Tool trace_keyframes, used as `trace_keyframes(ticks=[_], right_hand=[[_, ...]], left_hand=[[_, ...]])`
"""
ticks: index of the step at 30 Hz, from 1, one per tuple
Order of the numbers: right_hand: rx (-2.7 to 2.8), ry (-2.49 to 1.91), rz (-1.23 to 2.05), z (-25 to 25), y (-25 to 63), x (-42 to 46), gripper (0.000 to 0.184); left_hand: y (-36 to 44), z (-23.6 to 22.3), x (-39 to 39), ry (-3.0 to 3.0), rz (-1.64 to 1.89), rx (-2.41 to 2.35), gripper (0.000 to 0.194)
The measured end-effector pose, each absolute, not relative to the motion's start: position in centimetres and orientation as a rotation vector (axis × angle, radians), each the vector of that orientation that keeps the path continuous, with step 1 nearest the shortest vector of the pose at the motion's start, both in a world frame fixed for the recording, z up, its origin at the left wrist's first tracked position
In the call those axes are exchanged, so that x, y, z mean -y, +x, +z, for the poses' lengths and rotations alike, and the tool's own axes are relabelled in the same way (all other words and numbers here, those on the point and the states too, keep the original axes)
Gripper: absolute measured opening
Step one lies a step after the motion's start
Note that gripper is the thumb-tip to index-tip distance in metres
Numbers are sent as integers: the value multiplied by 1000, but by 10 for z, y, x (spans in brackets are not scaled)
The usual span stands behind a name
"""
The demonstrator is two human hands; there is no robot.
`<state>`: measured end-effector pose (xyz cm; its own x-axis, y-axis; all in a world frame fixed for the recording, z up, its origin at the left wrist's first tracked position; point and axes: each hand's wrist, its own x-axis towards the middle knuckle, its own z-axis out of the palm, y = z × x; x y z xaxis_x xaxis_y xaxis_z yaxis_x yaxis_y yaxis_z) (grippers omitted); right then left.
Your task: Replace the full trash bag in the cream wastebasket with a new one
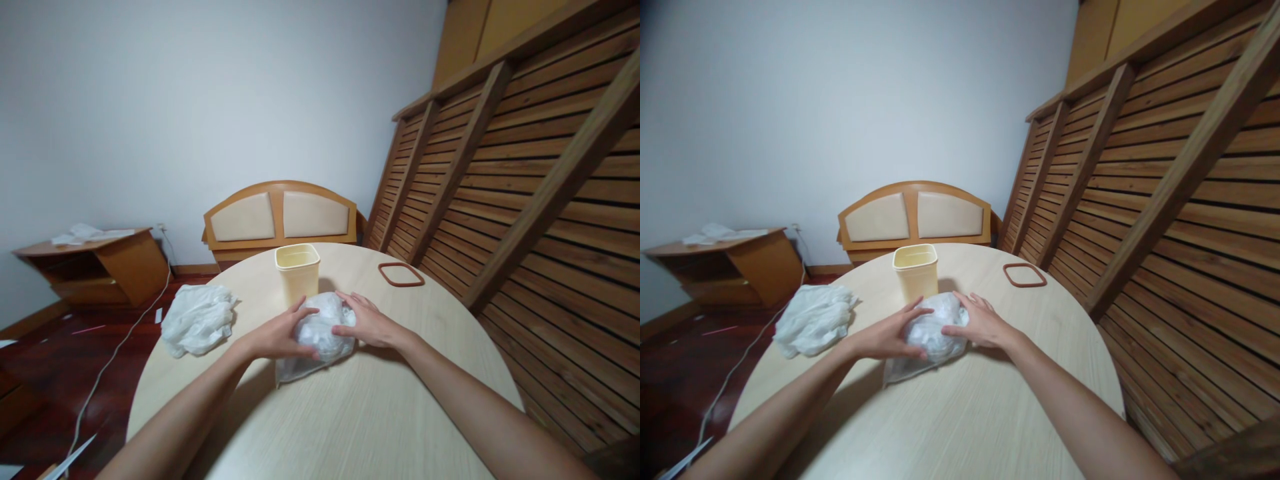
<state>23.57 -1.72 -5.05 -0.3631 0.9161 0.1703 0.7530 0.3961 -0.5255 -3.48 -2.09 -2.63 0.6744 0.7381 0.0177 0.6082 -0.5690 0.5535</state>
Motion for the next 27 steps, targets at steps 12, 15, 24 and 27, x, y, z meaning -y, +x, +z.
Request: trace_keyframes(ticks=[12,15,24,27], right_hand=[[2404,-1156,490,-42,235,23,118],[2457,-1139,407,-41,236,24,113],[2544,-1095,285,-30,220,39,113],[2580,-1099,302,-30,211,43,88]], left_hand=[[-26,-38,12,2333,687,-784,63],[-28,-38,14,2395,620,-760,70],[-27,-42,20,2400,531,-810,105],[-29,-41,18,2381,468,-841,120]])
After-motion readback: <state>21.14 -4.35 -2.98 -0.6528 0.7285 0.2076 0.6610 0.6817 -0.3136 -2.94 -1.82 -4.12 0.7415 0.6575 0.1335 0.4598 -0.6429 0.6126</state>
